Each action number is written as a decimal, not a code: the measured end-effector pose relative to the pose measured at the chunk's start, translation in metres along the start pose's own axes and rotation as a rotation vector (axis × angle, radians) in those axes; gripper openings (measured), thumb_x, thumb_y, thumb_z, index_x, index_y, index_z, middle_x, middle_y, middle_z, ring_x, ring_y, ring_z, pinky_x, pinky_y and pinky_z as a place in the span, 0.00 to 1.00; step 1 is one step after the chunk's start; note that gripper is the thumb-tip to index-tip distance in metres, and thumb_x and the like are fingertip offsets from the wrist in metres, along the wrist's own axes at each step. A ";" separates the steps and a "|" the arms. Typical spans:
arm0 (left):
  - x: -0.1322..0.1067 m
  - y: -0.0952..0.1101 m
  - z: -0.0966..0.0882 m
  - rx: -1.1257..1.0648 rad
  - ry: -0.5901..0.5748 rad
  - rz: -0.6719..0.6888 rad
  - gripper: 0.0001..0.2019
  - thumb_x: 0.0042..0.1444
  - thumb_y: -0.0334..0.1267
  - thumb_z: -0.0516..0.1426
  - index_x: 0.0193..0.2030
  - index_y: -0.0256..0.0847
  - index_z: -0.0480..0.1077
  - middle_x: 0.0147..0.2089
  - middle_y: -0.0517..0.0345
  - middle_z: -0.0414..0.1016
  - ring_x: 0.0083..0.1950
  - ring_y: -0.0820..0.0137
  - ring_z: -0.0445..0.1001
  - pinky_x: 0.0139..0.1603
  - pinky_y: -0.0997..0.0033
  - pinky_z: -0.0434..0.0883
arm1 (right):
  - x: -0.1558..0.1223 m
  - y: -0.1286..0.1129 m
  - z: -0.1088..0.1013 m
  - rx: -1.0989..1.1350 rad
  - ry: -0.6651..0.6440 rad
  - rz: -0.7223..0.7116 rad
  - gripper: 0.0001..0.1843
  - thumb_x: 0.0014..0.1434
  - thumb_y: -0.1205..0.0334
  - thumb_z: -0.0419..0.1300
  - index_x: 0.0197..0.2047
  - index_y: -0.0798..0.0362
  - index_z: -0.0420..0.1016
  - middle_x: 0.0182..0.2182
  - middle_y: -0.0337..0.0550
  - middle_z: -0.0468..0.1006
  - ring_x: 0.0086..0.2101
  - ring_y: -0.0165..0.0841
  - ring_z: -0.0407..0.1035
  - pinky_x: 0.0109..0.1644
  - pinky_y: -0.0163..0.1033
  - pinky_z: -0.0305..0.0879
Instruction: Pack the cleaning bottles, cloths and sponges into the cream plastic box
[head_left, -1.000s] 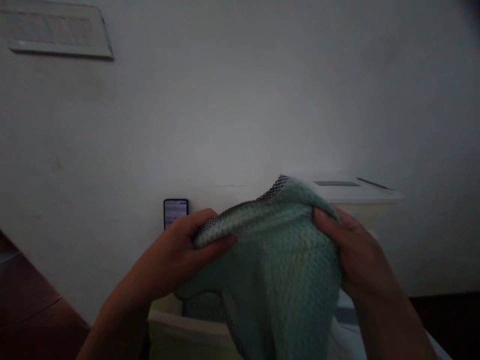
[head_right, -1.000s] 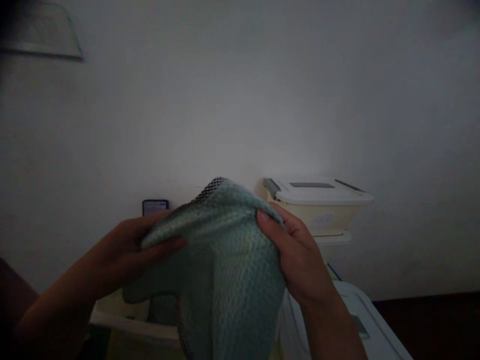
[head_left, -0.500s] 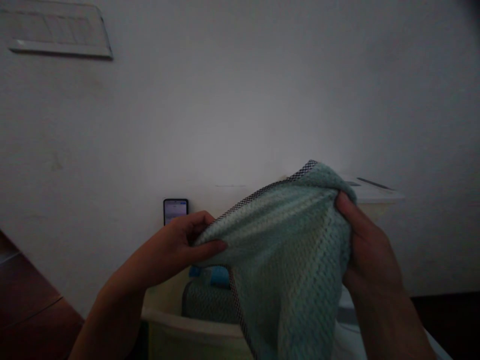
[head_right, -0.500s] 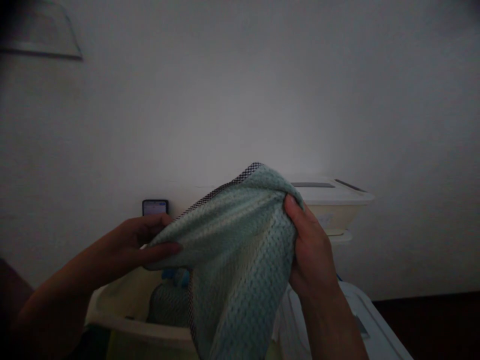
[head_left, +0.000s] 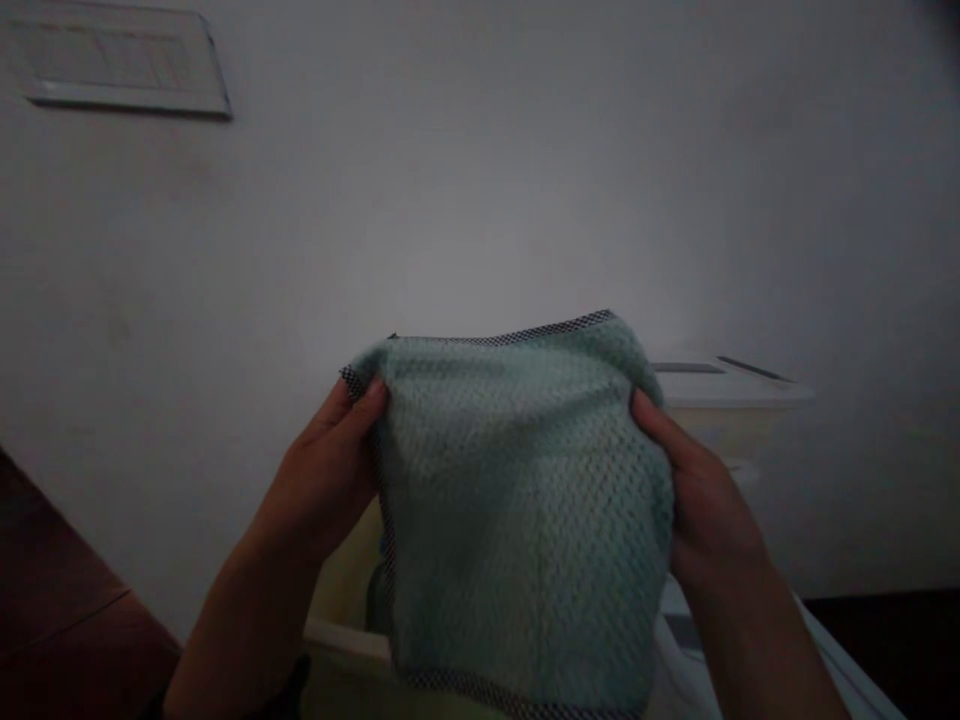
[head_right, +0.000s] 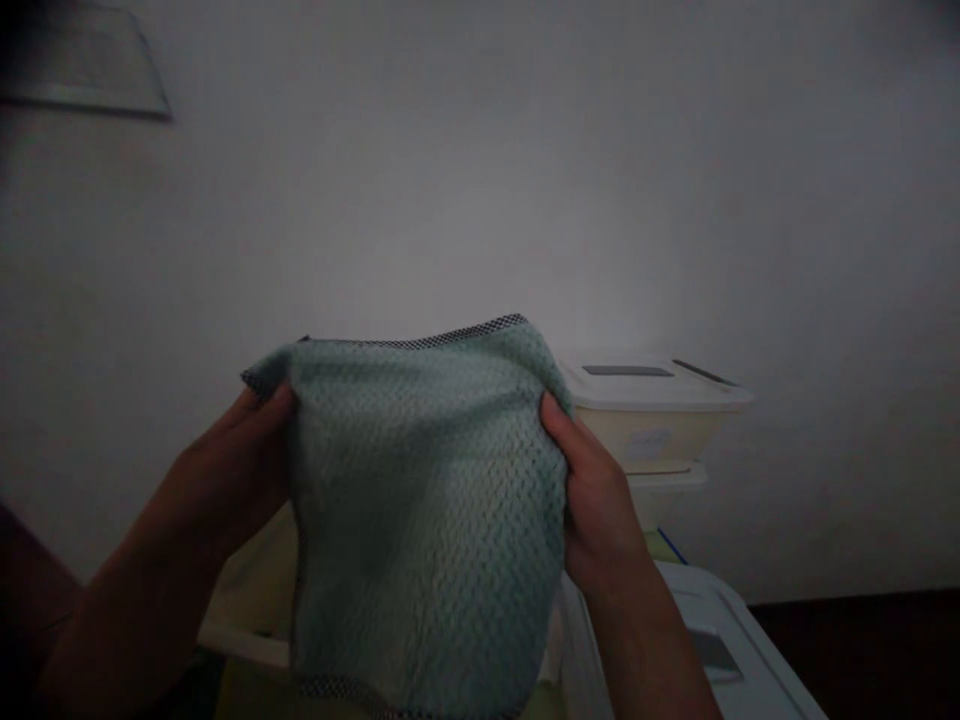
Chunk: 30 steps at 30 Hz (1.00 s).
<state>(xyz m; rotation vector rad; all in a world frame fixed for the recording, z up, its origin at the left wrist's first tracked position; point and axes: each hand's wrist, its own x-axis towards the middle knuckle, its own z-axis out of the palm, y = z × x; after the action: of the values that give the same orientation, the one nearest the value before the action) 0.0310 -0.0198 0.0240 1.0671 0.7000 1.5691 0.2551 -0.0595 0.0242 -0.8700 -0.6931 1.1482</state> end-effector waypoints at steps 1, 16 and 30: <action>-0.001 0.000 0.002 0.037 0.023 0.016 0.09 0.56 0.35 0.57 0.43 0.46 0.73 0.34 0.62 0.74 0.30 0.74 0.70 0.29 0.81 0.69 | 0.000 0.001 0.001 0.005 -0.011 0.014 0.13 0.50 0.53 0.64 0.38 0.48 0.79 0.37 0.41 0.82 0.45 0.43 0.73 0.48 0.46 0.70; -0.014 0.012 0.008 0.631 -0.204 0.114 0.13 0.45 0.44 0.63 0.36 0.42 0.71 0.29 0.63 0.72 0.30 0.70 0.69 0.27 0.77 0.65 | 0.002 0.005 -0.004 -0.050 -0.373 0.050 0.14 0.46 0.67 0.66 0.39 0.49 0.78 0.32 0.38 0.82 0.30 0.31 0.76 0.32 0.32 0.71; -0.011 0.012 -0.004 0.531 0.087 0.047 0.18 0.52 0.55 0.56 0.28 0.41 0.72 0.26 0.62 0.72 0.27 0.71 0.68 0.24 0.77 0.63 | 0.004 0.005 -0.001 -0.033 -0.038 -0.110 0.13 0.49 0.52 0.66 0.37 0.49 0.79 0.30 0.39 0.82 0.36 0.38 0.77 0.42 0.41 0.73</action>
<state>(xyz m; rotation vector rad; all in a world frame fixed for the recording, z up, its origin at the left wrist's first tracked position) 0.0226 -0.0335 0.0298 1.4106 1.2020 1.5115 0.2549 -0.0555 0.0192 -0.8296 -0.7836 1.0592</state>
